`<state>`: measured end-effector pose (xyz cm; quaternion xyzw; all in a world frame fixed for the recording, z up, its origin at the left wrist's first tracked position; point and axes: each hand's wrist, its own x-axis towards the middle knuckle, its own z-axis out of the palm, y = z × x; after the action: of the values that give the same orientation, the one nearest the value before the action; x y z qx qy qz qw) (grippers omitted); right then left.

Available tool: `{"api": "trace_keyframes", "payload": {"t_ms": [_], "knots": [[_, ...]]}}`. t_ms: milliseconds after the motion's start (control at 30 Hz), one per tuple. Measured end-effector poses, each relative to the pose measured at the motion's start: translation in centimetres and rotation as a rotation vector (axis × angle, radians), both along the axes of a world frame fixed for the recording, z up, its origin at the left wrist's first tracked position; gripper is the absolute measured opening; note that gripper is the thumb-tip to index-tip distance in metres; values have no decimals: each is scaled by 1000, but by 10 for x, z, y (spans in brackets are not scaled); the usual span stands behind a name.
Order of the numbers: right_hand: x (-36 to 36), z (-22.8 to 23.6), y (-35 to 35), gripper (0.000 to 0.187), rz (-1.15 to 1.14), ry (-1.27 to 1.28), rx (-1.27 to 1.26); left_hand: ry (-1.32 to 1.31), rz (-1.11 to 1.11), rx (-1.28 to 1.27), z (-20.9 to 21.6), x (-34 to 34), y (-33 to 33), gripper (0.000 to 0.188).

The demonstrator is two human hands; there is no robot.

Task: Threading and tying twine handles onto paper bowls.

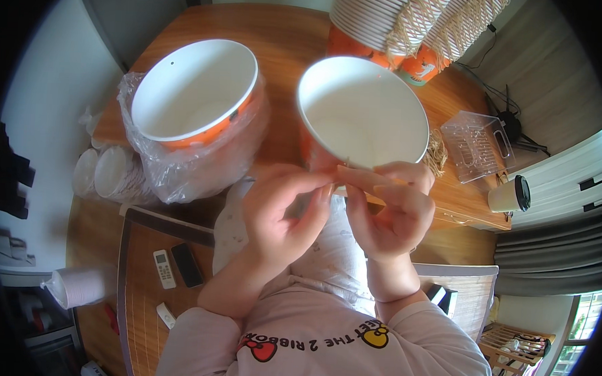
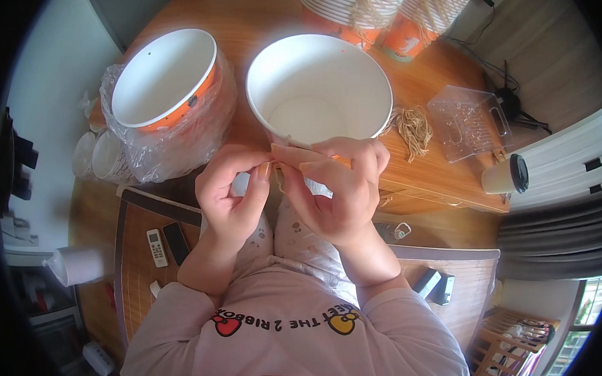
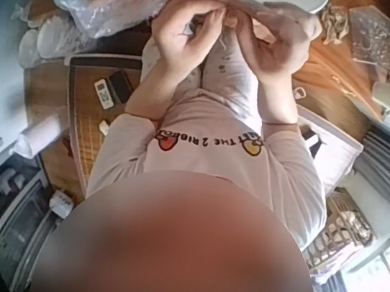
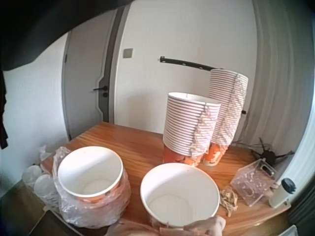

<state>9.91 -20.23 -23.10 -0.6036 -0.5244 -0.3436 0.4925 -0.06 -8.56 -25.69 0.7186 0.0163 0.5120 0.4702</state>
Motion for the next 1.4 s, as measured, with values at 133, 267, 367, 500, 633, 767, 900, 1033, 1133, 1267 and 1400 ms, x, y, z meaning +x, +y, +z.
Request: {"api": "trace_keyframes", "payload": {"t_ms": [133,267,367,500,633,767,900,1033,1133,1267,1400], "knots": [[-3,-13,-4,40,-6,110,94,20,-38,61,2,-1,-2,8],[-5,-21,-8,45,97,184,199,193,-123,-151,0,-1,-7,8],[-10,-33,-18,45,86,330,208,272,-282,-219,5,1,-6,8],[-9,-43,-22,41,120,549,301,276,-614,-565,-1,11,-17,16],[-12,-43,-24,38,257,777,377,259,-586,-572,-3,18,-25,19],[-14,-46,-25,36,293,858,363,170,-532,-569,-10,24,-28,16],[-12,-54,-24,34,316,886,341,112,-508,-468,-14,27,-28,12],[-9,-60,-21,32,322,913,339,74,-409,-314,-22,30,-27,11],[-9,-64,-20,31,330,983,332,79,-260,-126,-26,32,-25,10],[-6,-64,-22,31,344,962,301,78,-237,-86,-25,33,-22,9],[-8,-61,-23,32,415,967,284,116,-367,-266,-23,30,-18,12]]}}
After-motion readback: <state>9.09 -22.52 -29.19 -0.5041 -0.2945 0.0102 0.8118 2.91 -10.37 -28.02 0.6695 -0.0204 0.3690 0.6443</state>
